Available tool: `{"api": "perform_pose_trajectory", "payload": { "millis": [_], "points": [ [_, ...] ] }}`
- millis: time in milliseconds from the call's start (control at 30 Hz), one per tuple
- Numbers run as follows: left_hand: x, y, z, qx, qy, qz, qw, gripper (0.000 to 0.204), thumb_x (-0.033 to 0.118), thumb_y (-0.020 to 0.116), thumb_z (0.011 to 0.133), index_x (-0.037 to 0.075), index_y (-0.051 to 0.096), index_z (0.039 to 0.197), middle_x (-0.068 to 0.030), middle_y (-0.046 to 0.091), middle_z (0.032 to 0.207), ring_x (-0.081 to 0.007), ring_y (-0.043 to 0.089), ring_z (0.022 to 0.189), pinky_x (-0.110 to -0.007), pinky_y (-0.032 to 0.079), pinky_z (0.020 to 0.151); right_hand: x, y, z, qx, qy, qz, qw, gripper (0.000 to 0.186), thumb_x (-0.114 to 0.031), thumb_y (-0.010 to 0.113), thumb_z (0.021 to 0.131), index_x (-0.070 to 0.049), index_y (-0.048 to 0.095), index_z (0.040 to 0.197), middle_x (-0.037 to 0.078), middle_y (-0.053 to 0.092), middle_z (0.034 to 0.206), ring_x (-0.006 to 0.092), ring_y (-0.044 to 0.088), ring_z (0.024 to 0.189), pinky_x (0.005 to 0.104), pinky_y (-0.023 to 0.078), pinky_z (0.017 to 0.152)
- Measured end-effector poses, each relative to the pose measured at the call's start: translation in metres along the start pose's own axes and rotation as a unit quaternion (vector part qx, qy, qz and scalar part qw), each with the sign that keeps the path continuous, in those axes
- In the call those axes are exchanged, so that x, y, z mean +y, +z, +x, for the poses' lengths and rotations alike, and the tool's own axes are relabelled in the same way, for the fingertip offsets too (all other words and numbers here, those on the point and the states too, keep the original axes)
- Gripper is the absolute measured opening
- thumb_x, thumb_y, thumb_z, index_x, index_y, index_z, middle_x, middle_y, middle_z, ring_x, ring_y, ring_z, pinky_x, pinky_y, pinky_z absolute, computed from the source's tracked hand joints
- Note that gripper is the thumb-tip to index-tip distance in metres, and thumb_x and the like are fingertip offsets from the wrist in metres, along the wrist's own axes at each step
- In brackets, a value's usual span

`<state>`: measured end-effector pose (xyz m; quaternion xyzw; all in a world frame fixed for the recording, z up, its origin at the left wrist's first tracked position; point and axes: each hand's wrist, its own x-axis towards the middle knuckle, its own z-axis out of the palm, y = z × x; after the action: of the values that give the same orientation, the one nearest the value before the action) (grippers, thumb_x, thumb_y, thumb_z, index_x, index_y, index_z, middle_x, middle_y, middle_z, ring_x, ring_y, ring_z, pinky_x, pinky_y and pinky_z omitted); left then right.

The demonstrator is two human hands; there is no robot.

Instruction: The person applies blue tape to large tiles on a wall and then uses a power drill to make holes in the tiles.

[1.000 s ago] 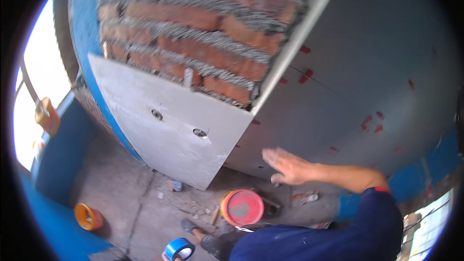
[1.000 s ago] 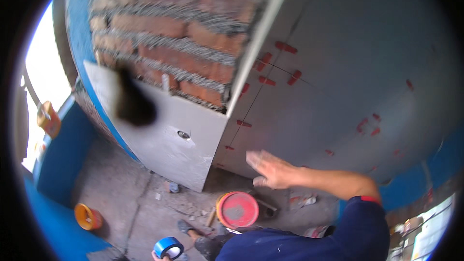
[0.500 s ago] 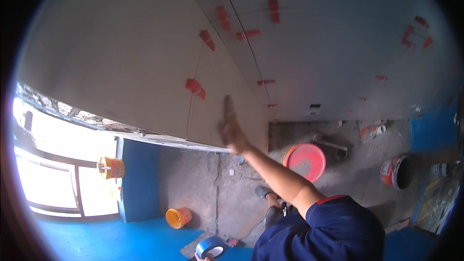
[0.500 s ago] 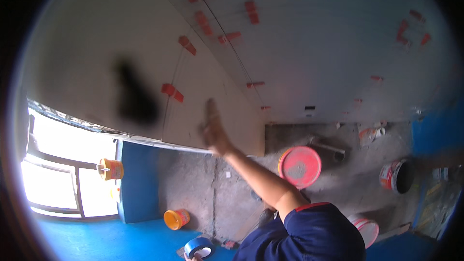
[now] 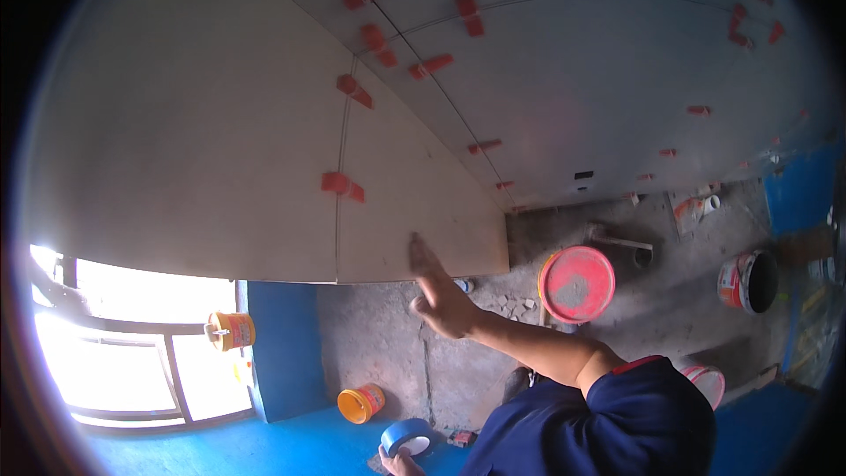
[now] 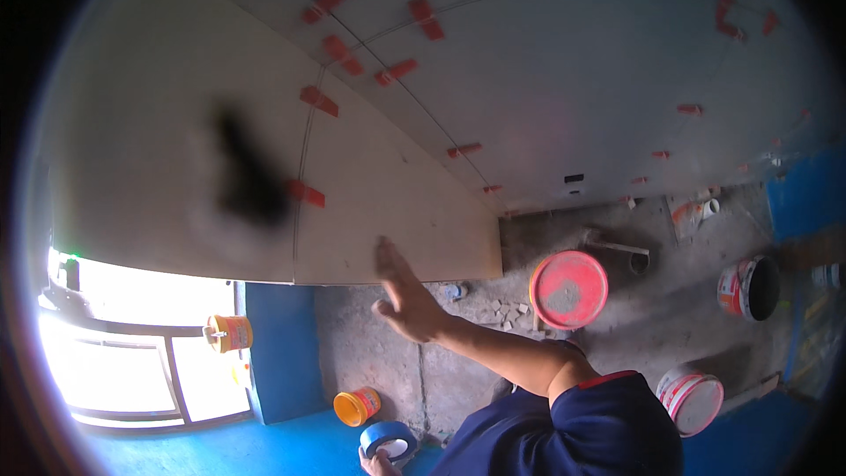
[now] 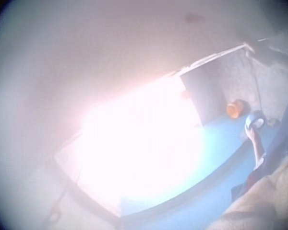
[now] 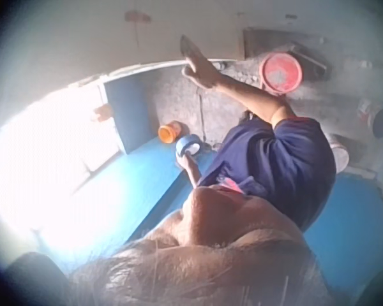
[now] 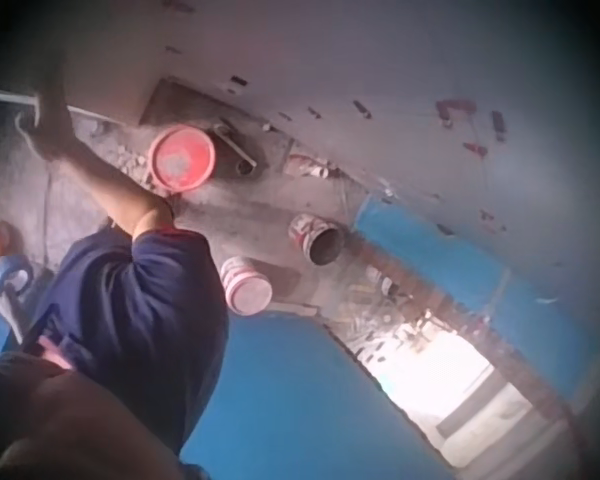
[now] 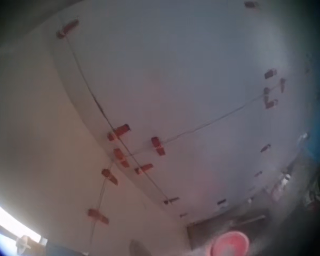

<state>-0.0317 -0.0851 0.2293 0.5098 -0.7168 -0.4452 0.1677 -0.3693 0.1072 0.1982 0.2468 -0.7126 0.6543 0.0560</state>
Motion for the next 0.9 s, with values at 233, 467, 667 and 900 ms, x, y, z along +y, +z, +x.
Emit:
{"api": "perform_pose_trajectory", "payload": {
  "millis": [233,467,667,900],
  "points": [
    [-0.037,-0.019,0.043,-0.066,0.006,-0.014,0.998,0.056,0.002,0.053,0.076,-0.001,0.047,0.131,-0.0146,0.056,0.115,-0.0255,0.059,0.098,-0.036,0.053,0.08,-0.009,-0.006,-0.003,-0.008,0.021,-0.085,0.996,0.089,-0.068,0.025,0.093,-0.004,0.009,0.153,0.023,0.008,0.158,0.0335,0.01,0.147,0.049,0.014,0.118],
    [-0.028,-0.012,0.038,-0.024,-0.02,-0.045,0.998,0.058,0.0,0.049,0.069,0.0,0.049,0.127,-0.0147,0.058,0.107,-0.0264,0.061,0.092,-0.037,0.054,0.081,-0.015,-0.007,0.005,-0.022,-0.026,-0.091,0.995,0.087,-0.065,0.031,0.094,-0.004,0.012,0.152,0.022,0.008,0.158,0.0317,0.006,0.148,0.0474,0.012,0.119],
    [-0.068,-0.026,0.048,-0.013,0.001,0.042,0.999,0.056,0.001,0.053,0.074,-0.002,0.05,0.129,-0.0138,0.057,0.114,-0.0227,0.058,0.097,-0.033,0.052,0.081,-0.048,0.009,0.03,0.037,-0.132,0.013,0.99,0.081,-0.058,0.027,0.099,-0.001,0.008,0.152,0.024,0.003,0.158,0.035,0.0,0.148,0.0472,0.008,0.119],
    [-0.101,-0.043,0.057,-0.014,0.058,0.082,0.995,0.054,0.004,0.055,0.075,-0.003,0.05,0.128,-0.0122,0.057,0.112,-0.0205,0.057,0.095,-0.033,0.051,0.079,0.001,-0.018,0.099,0.149,0.08,0.065,0.983,0.074,-0.048,0.028,0.102,0.003,0.007,0.151,0.024,0.002,0.158,0.0368,0.0,0.147,0.0475,0.003,0.119]
  ]
}}
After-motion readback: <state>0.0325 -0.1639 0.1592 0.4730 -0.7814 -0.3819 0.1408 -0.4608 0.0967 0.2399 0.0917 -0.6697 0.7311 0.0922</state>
